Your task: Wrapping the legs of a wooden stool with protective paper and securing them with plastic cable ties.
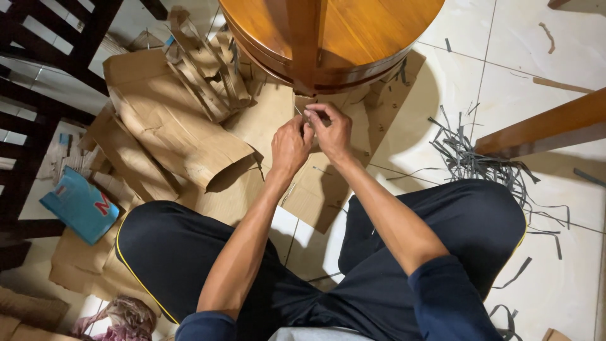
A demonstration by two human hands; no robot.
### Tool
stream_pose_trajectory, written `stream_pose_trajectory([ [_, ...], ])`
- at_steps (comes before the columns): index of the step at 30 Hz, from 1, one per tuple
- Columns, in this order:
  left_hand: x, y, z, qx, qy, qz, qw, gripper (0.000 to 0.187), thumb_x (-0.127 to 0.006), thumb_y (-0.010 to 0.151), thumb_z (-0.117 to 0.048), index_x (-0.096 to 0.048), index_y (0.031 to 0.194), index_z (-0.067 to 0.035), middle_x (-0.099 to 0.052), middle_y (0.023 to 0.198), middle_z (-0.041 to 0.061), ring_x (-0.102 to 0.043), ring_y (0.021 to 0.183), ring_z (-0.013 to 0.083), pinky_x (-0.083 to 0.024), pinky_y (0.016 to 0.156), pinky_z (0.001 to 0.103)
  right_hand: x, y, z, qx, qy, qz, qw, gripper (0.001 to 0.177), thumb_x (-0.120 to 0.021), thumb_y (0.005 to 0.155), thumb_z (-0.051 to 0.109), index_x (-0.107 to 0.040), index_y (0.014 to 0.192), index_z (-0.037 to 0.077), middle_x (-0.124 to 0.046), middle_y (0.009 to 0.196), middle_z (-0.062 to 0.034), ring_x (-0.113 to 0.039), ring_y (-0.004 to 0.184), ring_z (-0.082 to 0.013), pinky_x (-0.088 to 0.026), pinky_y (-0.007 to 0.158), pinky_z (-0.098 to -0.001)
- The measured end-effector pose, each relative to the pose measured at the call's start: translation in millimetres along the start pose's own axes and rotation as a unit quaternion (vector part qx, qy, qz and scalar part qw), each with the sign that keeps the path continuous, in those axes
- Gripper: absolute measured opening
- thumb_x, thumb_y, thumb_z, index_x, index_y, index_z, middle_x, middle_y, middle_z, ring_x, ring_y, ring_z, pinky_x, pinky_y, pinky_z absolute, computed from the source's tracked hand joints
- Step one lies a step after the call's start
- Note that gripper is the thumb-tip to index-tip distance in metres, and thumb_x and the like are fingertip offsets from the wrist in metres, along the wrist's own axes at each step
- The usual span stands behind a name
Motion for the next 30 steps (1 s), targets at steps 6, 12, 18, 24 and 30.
stream_pose_trajectory([
  [6, 15, -13, -24, -0.039, -0.01, -0.035, 0.999, 0.025, -0.046, 0.097, -0.026, -0.06, 0.091, -0.005, -0.066, 0.081, 0.026, -0.069, 0.086, 0.0493, -0.054, 0.076, 0.06, -4, 6, -7, 0.039, 0.01, 0.061, 0.997, 0.021, -0.075, 0.091, 0.003, -0.082, 0.104, 0.019, -0.078, 0.094, -0.0011, -0.074, 0.091, -0.0193, -0.058, 0.087, -0.0347],
  [12, 6, -7, -3, -0.039, -0.038, -0.043, 0.998, 0.026, -0.049, 0.097, -0.028, -0.06, 0.09, -0.006, -0.067, 0.083, 0.025, -0.069, 0.088, 0.0481, -0.053, 0.076, 0.059, -10, -2, -25, 0.105, -0.036, 0.127, 0.986, 0.032, -0.07, 0.09, -0.001, -0.08, 0.116, 0.015, -0.073, 0.101, -0.0071, -0.069, 0.097, -0.026, -0.054, 0.094, -0.0368],
  [18, 13, 6, 2, -0.026, -0.053, -0.027, 0.998, 0.028, -0.049, 0.1, -0.032, -0.064, 0.097, -0.009, -0.068, 0.087, 0.024, -0.068, 0.089, 0.0503, -0.052, 0.074, 0.062, -7, -1, -33, 0.115, -0.045, 0.116, 0.986, 0.024, -0.063, 0.091, -0.009, -0.076, 0.104, 0.006, -0.073, 0.096, -0.0094, -0.07, 0.096, -0.0333, -0.055, 0.089, -0.043],
  [24, 22, 24, 9, -0.092, 0.089, 0.001, 0.992, 0.016, -0.062, 0.097, -0.022, -0.069, 0.11, -0.018, -0.063, 0.098, 0.012, -0.069, 0.089, 0.0422, -0.058, 0.076, 0.055, 0, -6, -37, 0.097, -0.029, 0.09, 0.991, 0.011, -0.077, 0.091, 0.005, -0.079, 0.1, 0.011, -0.076, 0.095, -0.0045, -0.073, 0.095, -0.0255, -0.056, 0.086, -0.0359],
  [30, 22, 20, -4, -0.062, 0.109, -0.025, 0.992, 0.015, -0.061, 0.098, -0.026, -0.062, 0.103, -0.013, -0.062, 0.098, 0.009, -0.071, 0.088, 0.0377, -0.058, 0.077, 0.052, 4, -9, -37, 0.206, -0.117, 0.048, 0.97, 0.022, -0.073, 0.09, -0.004, -0.079, 0.106, 0.009, -0.077, 0.101, -0.0052, -0.073, 0.096, -0.0244, -0.058, 0.087, -0.0337],
])
Point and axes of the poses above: each hand's wrist, its own y-axis towards the middle knuckle, its own x-axis out of the back of the hand, z = x × y, the point moved 2 cm from there along y, towards the middle knuckle
